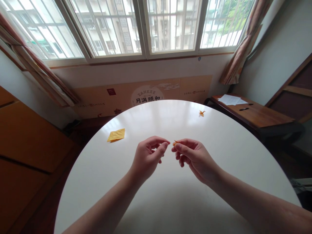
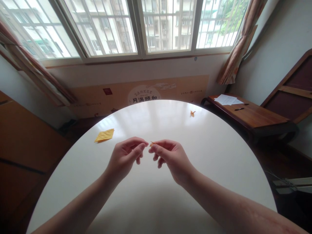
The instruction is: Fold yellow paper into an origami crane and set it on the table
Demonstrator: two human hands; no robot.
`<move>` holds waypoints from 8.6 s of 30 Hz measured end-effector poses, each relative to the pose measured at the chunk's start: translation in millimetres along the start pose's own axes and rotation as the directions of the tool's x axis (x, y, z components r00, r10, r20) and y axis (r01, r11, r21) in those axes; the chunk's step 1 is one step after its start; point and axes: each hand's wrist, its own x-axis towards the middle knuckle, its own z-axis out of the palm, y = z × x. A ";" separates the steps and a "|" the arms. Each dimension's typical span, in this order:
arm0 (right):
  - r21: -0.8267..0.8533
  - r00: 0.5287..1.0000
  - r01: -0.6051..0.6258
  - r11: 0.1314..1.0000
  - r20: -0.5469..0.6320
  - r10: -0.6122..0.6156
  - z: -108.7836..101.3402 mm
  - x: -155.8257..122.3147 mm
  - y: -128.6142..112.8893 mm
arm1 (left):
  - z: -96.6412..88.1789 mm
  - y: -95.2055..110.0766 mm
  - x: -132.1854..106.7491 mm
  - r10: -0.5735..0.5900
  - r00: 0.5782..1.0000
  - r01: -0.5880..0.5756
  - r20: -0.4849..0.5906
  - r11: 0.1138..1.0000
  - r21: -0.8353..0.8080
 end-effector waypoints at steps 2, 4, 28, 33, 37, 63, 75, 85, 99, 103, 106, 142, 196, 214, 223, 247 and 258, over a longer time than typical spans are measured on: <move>-0.025 1.000 0.021 0.999 0.005 -0.021 -1.2 -0.1 2.5 | -1.6 2.5 1.5 -0.092 0.995 0.095 0.047 0.993 -0.072; -0.057 0.998 0.055 0.997 0.002 -0.055 -1.9 -0.1 4.0 | -3.0 5.1 2.3 -0.138 0.986 0.148 0.098 0.983 -0.105; -0.115 0.994 -0.032 0.993 0.103 0.044 0.0 3.0 2.8 | -5.9 4.9 3.7 -0.144 0.988 0.149 0.057 0.983 -0.105; -0.013 0.993 -0.106 0.994 0.048 0.107 0.6 2.6 -1.7 | -6.3 -1.0 6.3 -0.222 0.975 0.210 -0.009 0.937 -0.281; -0.026 0.996 -0.084 0.996 0.025 0.085 -0.3 4.0 -0.4 | -6.9 -2.4 7.8 -0.225 0.966 0.189 -0.128 0.951 -0.246; -0.620 0.852 0.497 0.607 0.218 -0.475 -7.4 -1.2 3.5 | 0.6 1.0 0.8 -0.171 0.984 0.173 0.054 0.984 -0.043; -0.274 0.967 0.026 0.961 0.250 0.044 -8.5 10.1 0.6 | -12.4 9.1 4.7 -0.187 0.956 0.174 0.226 0.982 0.078; -0.029 0.910 -0.187 0.982 0.371 0.184 -8.4 5.7 0.4 | -7.8 -2.7 6.2 -0.310 0.900 0.397 0.305 0.872 -0.285; -0.024 0.893 -0.224 0.974 0.396 0.215 -12.1 8.3 -0.9 | -6.4 -5.2 6.7 -0.355 0.861 0.475 0.365 0.816 -0.328; -0.040 0.893 -0.225 0.973 0.390 0.223 -11.6 7.8 -2.4 | -7.0 -7.9 6.8 -0.354 0.841 0.505 0.410 0.787 -0.356; -0.046 0.894 -0.217 0.975 0.392 0.217 -11.2 8.1 -3.1 | -7.0 -8.3 5.8 -0.355 0.831 0.523 0.428 0.762 -0.383; -0.102 0.888 -0.165 0.981 0.418 0.193 -14.4 8.9 -2.1 | -13.9 -16.6 7.0 -0.256 0.870 0.417 0.421 0.838 -0.353; -0.240 0.969 0.050 0.970 0.248 0.011 -6.5 7.6 -3.1 | -16.8 9.7 -3.4 0.518 0.826 -0.560 0.222 0.707 0.432; -0.132 0.978 0.059 0.990 0.207 -0.030 -3.3 4.6 0.9 | -17.5 7.9 -6.7 0.652 0.717 -0.661 0.246 0.526 0.535; -0.133 0.981 0.100 0.986 0.177 -0.075 -2.2 1.5 0.2 | -14.6 6.6 -9.3 0.684 0.672 -0.692 0.283 0.444 0.570; -0.268 0.994 0.108 0.957 0.034 -0.102 -9.1 7.9 7.4 | -2.4 -1.6 4.6 -0.225 0.956 0.251 0.188 0.960 -0.126; -0.285 0.996 0.064 0.956 0.070 -0.046 -7.0 10.9 6.4 | -12.2 -5.1 7.7 -0.191 0.971 0.181 0.141 0.980 0.083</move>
